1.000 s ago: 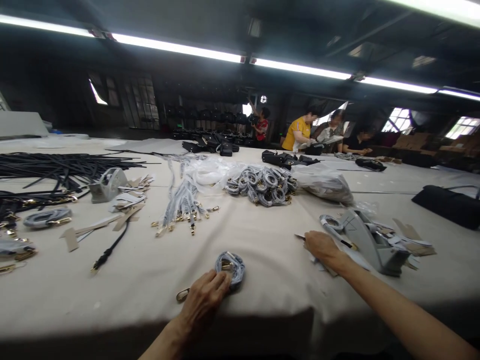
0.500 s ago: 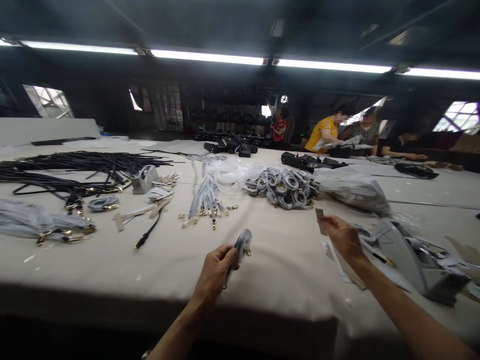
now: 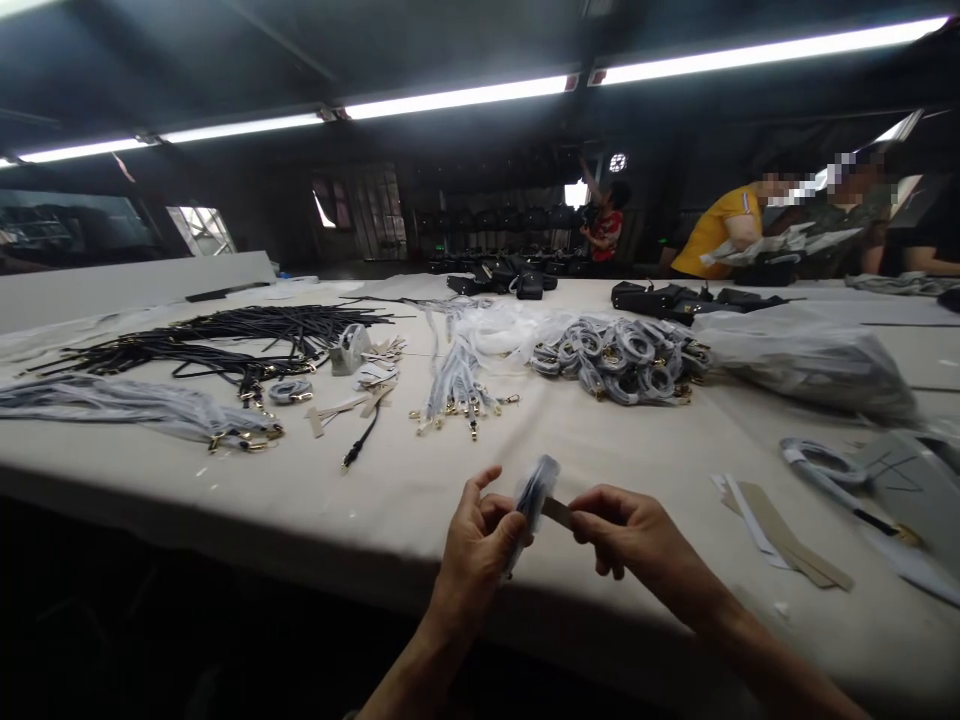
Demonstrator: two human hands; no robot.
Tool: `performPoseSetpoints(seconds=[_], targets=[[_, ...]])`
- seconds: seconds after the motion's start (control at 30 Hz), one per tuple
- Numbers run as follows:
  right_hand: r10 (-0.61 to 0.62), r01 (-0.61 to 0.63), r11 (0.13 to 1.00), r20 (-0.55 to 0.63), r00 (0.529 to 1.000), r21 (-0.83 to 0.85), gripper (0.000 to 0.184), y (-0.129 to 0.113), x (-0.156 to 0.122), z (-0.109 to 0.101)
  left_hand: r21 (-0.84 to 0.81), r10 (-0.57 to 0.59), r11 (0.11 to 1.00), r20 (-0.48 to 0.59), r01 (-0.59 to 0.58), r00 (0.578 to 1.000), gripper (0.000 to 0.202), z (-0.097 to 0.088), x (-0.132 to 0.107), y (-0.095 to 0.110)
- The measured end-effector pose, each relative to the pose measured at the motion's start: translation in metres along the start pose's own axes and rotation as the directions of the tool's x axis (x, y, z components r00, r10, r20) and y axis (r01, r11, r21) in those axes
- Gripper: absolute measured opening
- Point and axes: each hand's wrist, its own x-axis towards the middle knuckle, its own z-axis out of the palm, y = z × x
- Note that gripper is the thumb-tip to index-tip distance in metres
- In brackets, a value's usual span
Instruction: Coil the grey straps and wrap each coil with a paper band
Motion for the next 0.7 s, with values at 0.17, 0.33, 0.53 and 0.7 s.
performPoseSetpoints(seconds=[0.17,0.33,0.53,0.7], targets=[[-0.001,0.003,0.998,-0.027,1.000,0.069,0.036,0.007,-0.009,-0.002,0.107,0.051,0.993,0.001,-0.051,0.999,0.082,0.002,-0.009,0.003],[0.029,-0.030,0.993,0.004,1.000,0.116,0.037,0.015,-0.014,0.000,0.132,0.006,0.991,0.016,-0.008,1.000,0.079,0.012,-0.017,-0.002],[0.044,-0.104,0.905,0.154,0.987,0.413,0.033,0.025,-0.021,0.017,0.175,-0.066,0.983,0.050,0.056,0.997,0.073,0.015,-0.024,-0.004],[0.127,-0.188,0.852,0.157,0.979,0.488,0.034,0.028,-0.025,0.024,0.167,-0.078,0.985,0.199,0.044,0.977,0.027,0.011,-0.024,0.001]])
